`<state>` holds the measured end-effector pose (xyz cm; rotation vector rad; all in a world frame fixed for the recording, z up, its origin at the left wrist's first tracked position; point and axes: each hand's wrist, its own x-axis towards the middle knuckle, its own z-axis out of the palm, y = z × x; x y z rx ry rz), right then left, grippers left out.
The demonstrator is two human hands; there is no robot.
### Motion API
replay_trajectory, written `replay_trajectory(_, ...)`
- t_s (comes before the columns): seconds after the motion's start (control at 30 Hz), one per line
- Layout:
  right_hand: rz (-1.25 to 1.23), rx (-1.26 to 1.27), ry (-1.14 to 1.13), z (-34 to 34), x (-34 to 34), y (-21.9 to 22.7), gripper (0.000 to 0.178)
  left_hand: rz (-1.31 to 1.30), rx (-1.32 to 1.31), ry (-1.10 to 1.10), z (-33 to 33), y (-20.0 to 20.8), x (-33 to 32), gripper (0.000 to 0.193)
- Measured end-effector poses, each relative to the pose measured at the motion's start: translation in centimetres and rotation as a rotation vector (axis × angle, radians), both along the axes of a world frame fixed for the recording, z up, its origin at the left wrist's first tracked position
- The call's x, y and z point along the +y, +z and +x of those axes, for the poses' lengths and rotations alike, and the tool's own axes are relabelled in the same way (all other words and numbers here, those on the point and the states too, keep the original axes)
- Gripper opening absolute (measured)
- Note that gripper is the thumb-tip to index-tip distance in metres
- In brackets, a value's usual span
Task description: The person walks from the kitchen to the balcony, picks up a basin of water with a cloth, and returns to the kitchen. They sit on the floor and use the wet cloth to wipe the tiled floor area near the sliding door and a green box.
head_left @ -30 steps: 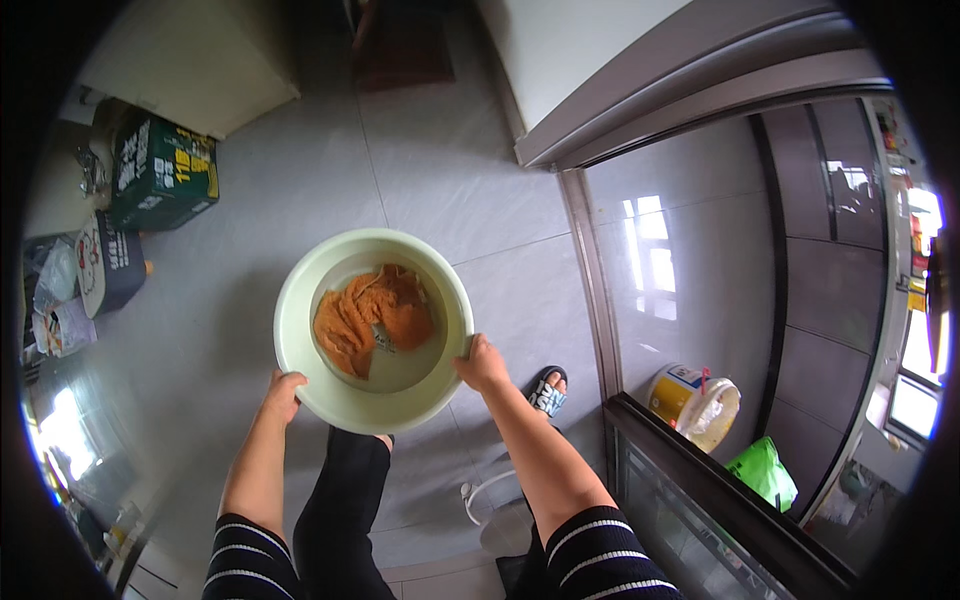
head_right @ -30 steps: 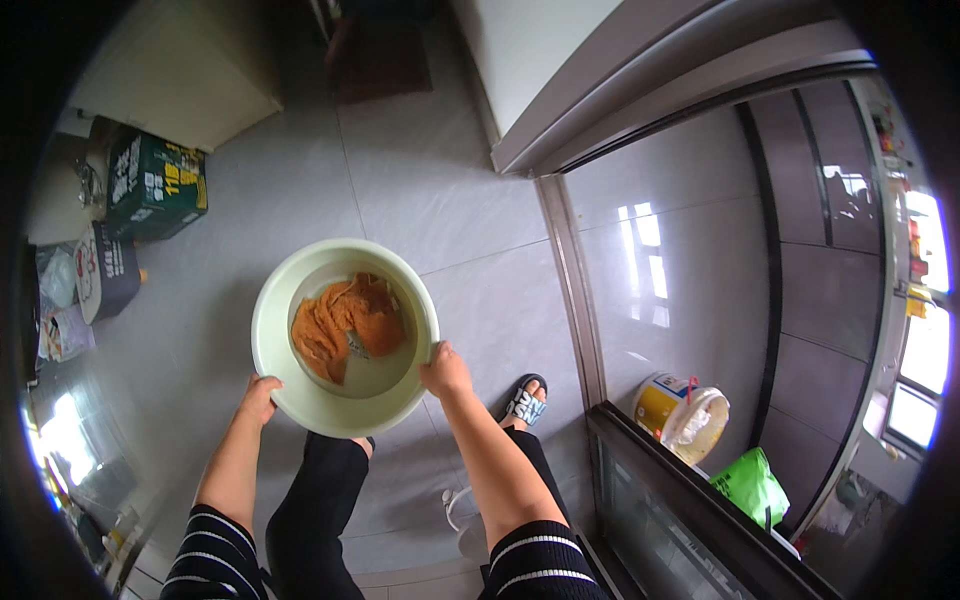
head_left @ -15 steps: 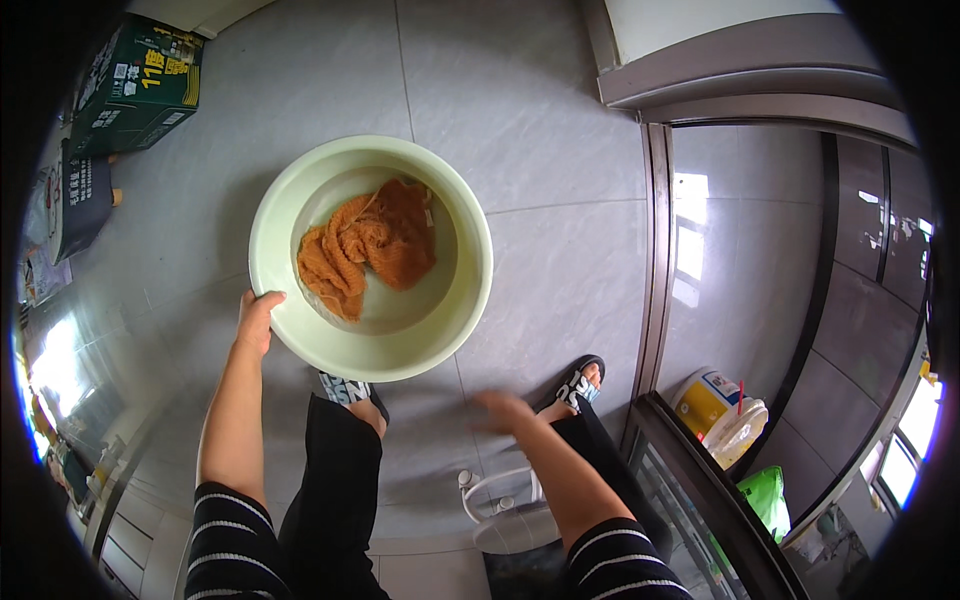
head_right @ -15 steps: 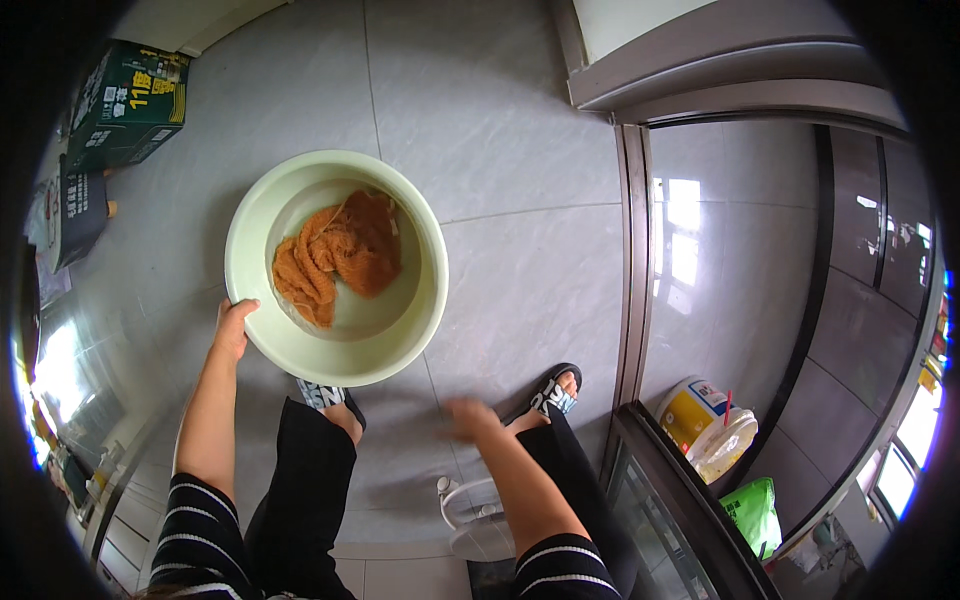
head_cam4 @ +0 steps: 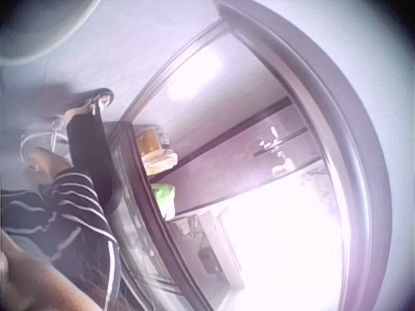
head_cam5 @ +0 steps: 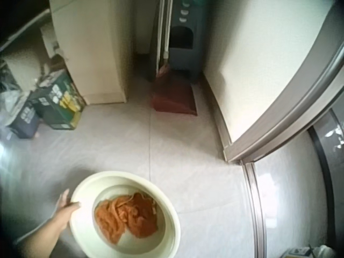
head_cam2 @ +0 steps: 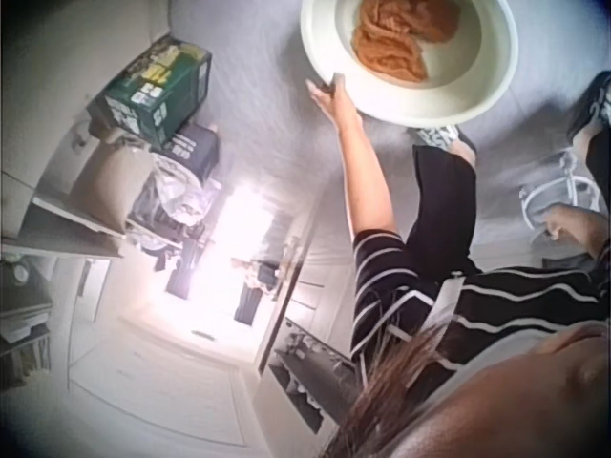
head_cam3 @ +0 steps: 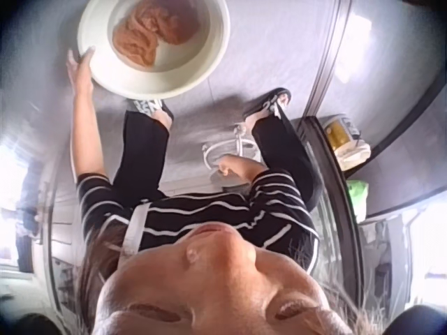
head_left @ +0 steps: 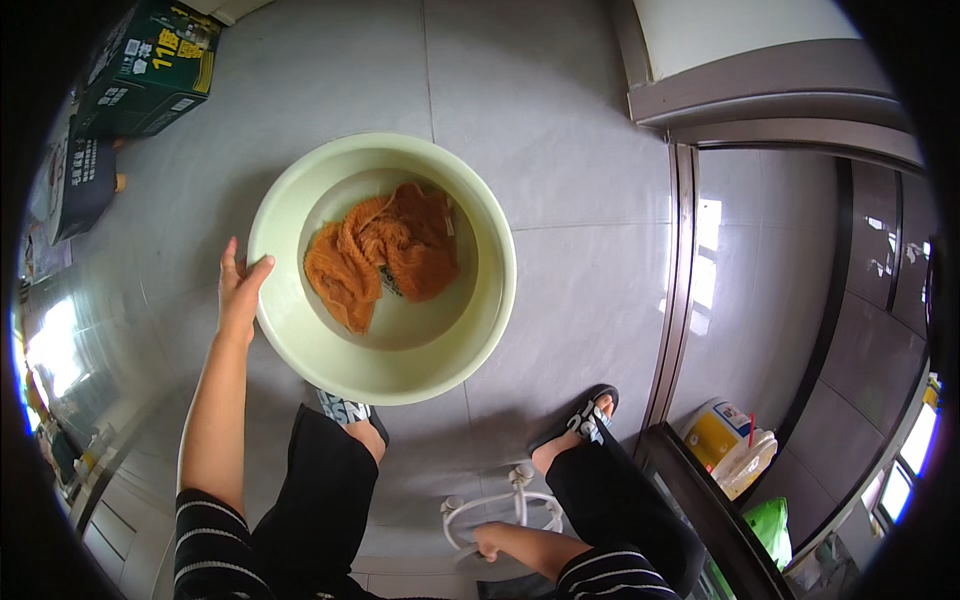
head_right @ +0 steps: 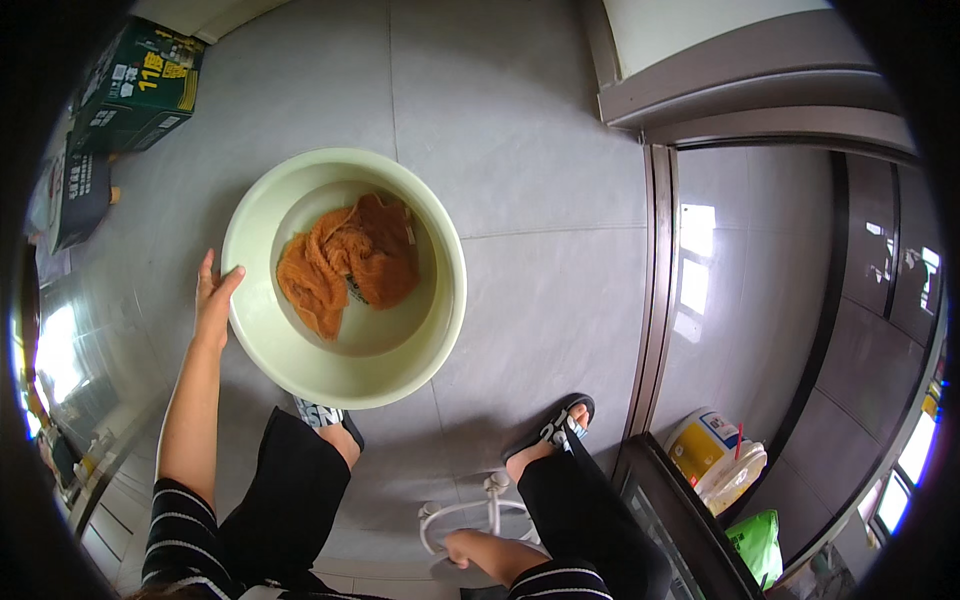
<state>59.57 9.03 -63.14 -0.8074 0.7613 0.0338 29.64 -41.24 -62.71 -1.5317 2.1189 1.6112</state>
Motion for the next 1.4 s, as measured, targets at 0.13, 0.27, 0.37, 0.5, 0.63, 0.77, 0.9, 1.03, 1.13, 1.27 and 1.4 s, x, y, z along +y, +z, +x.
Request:
replay_trajectory(0.13,0.120,-0.209,-0.073,1.9,-4.8,-4.3,0.055,-0.089,0.030,-0.056,-1.8,0.4,-0.7,0.091)
replay_trajectory(0.27,-0.044,-0.253,-0.175,-1.4,-9.7,-4.2,0.080,-0.274,0.040,-0.176,-3.7,2.4,-1.1,0.093)
replay_trajectory(0.37,-0.128,-0.251,-0.135,-2.8,-10.2,-4.9,0.085,-0.405,0.100,-0.286,-3.7,2.6,-1.9,0.094)
replay_trajectory(0.5,-0.097,-0.119,-0.096,-8.5,-10.9,-5.3,0.093,-0.354,0.044,-0.478,-4.6,5.1,0.4,0.082)
replay_trajectory(0.63,0.108,-0.167,-0.089,-11.3,-12.0,-2.7,0.085,-0.477,0.022,-0.712,-3.7,2.9,-0.4,0.067)
replay_trajectory(0.77,0.104,-0.240,-0.088,-5.3,-11.4,-4.4,0.054,-0.504,0.073,-0.690,-2.8,2.9,-0.4,0.058)
replay_trajectory(0.9,-0.040,-0.245,-0.098,-2.9,-11.3,-5.6,0.048,-0.441,0.080,-0.601,-3.7,2.7,-0.7,0.051)
replay_trajectory(1.03,-0.170,-0.220,-0.071,-2.7,-12.2,-5.7,0.048,-0.658,-0.011,-0.666,-4.3,1.8,-1.1,0.047)
replay_trajectory(1.13,-0.194,-0.233,-0.087,-2.6,-12.4,-4.4,0.048,-0.819,-0.088,-0.748,-4.4,1.9,-0.1,0.042)
replay_trajectory(1.27,-0.100,-0.223,-0.105,-4.8,-13.5,-2.7,0.047,-0.839,-0.309,-1.005,-6.7,3.6,-0.8,0.039)
replay_trajectory(1.4,0.181,-0.231,-0.148,-6.8,-14.2,-0.6,0.047,-0.768,-0.396,-1.131,-7.5,4.7,-2.3,0.040)
